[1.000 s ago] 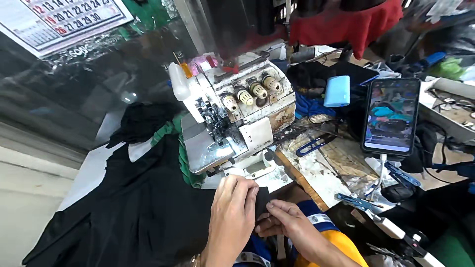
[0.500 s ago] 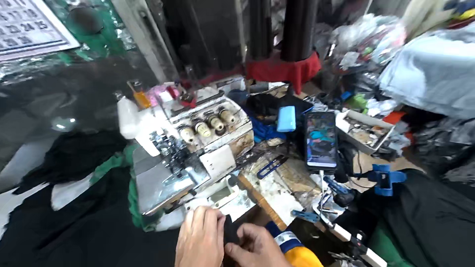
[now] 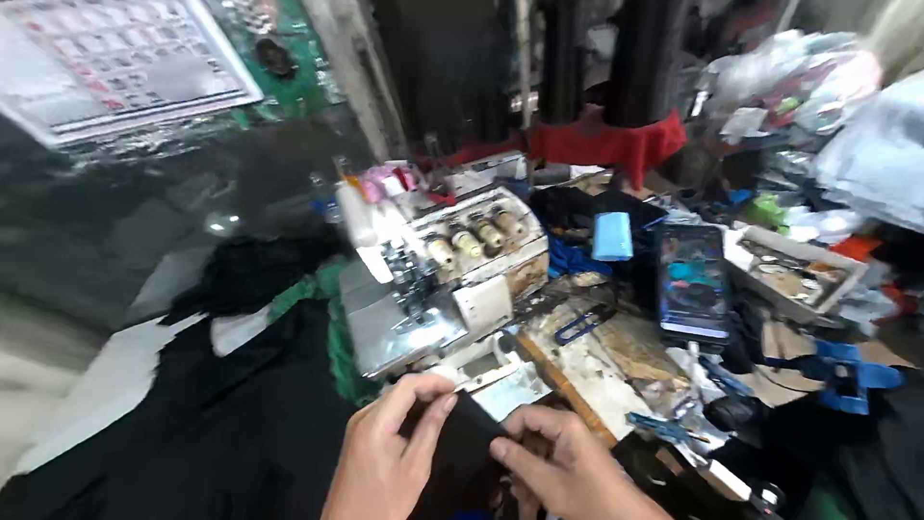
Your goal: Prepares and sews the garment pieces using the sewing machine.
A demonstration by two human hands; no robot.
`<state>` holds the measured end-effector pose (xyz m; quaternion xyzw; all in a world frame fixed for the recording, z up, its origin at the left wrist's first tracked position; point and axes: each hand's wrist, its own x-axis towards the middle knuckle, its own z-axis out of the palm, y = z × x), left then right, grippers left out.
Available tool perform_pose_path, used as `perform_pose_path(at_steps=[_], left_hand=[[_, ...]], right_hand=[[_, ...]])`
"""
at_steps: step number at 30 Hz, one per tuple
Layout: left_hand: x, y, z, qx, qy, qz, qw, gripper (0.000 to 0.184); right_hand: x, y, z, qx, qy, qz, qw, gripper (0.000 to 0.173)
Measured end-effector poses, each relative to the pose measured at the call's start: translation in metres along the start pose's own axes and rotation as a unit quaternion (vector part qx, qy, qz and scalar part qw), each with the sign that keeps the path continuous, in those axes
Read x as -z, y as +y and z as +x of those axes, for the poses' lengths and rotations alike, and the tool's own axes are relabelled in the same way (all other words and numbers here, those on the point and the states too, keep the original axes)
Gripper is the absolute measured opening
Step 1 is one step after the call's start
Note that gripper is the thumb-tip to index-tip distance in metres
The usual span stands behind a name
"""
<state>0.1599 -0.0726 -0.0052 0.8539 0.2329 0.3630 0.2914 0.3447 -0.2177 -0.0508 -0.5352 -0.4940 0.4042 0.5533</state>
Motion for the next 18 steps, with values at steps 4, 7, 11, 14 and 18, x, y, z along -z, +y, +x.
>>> perform_pose_path(at_steps=[4,7,11,14,18], left_hand=[[0.006,0.002,-0.003,0.022,0.021,-0.016,0.999,0.018],[0.006,0.002,-0.005,0.023,0.044,-0.035,0.998,0.018],[0.003,-0.001,-0.007,0.008,0.07,-0.044,0.997,0.018],[0.005,-0.001,-0.006,0.001,0.08,-0.037,0.996,0.019],[0.011,0.004,-0.006,-0.005,0.081,-0.018,0.997,0.018]], right_hand=[[0.0,-0.007,0.01,0.007,0.017,-0.006,1.0,0.016],[0.0,-0.007,0.013,-0.002,0.014,-0.003,1.0,0.016],[-0.001,-0.009,0.016,-0.001,0.006,0.005,1.0,0.017],[-0.002,-0.022,0.016,-0.021,0.015,-0.018,1.0,0.021],[-0.002,-0.012,0.019,0.047,0.015,-0.002,0.999,0.017]])
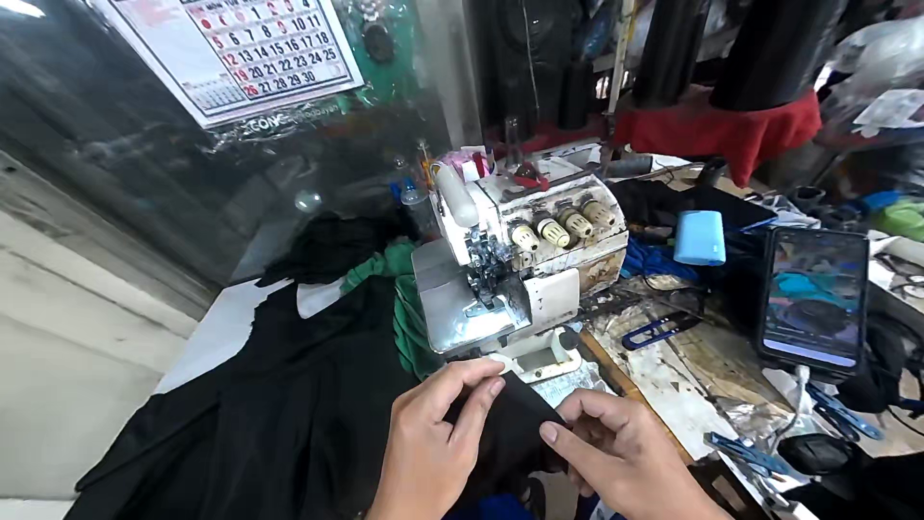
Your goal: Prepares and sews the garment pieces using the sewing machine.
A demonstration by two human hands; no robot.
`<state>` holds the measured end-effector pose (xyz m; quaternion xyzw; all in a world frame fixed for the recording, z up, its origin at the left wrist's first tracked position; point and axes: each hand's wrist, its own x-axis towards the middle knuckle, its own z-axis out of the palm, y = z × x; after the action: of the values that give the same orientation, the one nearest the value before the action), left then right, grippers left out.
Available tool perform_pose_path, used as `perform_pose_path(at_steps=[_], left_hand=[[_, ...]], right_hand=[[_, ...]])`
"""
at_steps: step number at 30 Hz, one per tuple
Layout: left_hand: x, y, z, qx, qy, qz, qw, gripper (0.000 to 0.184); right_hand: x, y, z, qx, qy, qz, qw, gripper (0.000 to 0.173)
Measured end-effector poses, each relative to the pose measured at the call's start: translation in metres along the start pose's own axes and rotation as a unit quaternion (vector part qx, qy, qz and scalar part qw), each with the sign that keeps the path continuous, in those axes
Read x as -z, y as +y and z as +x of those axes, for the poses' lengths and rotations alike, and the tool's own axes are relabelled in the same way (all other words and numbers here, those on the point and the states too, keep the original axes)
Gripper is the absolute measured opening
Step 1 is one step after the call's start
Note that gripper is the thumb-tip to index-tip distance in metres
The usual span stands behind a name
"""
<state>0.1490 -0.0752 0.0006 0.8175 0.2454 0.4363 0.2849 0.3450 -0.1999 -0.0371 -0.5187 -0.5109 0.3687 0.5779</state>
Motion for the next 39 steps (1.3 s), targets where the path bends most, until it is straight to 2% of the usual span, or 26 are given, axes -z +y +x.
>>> perform_pose_path(at_steps=[7,10,12,14,16,20,30,35,39], left_hand=[[0.002,-0.016,-0.011,0.034,-0.01,0.034,0.999,0.018],[0.029,0.005,0.021,-0.008,0.017,0.034,0.999,0.019],[0.034,0.012,0.051,-0.061,0.047,0.081,0.994,0.02],[0.025,-0.004,0.076,-0.085,0.047,0.163,0.982,0.02],[0.014,-0.03,0.085,-0.064,0.02,0.226,0.972,0.019],[0.009,-0.046,0.081,-0.061,0.015,0.228,0.972,0.018],[0.01,-0.035,0.078,-0.062,0.018,0.217,0.974,0.017],[0.012,-0.026,0.083,-0.025,0.011,0.333,0.943,0.021],[-0.003,-0.018,0.069,-0.03,0.002,0.341,0.94,0.022]], right_hand=[[-0.009,0.005,0.009,-0.017,-0.037,-0.002,0.999,0.017],[-0.01,-0.021,0.027,0.014,-0.043,0.017,0.999,0.018],[-0.013,-0.03,0.048,0.027,-0.02,0.026,0.999,0.02],[-0.018,-0.024,0.072,-0.012,0.011,0.014,1.0,0.023],[-0.021,-0.007,0.086,-0.068,0.034,0.009,0.997,0.025],[-0.02,0.008,0.085,-0.084,0.037,0.039,0.995,0.024],[-0.019,0.005,0.081,-0.047,0.022,0.081,0.995,0.023],[-0.018,0.007,0.077,-0.056,0.02,0.074,0.995,0.023],[-0.019,0.01,0.072,-0.036,0.032,0.085,0.995,0.02]])
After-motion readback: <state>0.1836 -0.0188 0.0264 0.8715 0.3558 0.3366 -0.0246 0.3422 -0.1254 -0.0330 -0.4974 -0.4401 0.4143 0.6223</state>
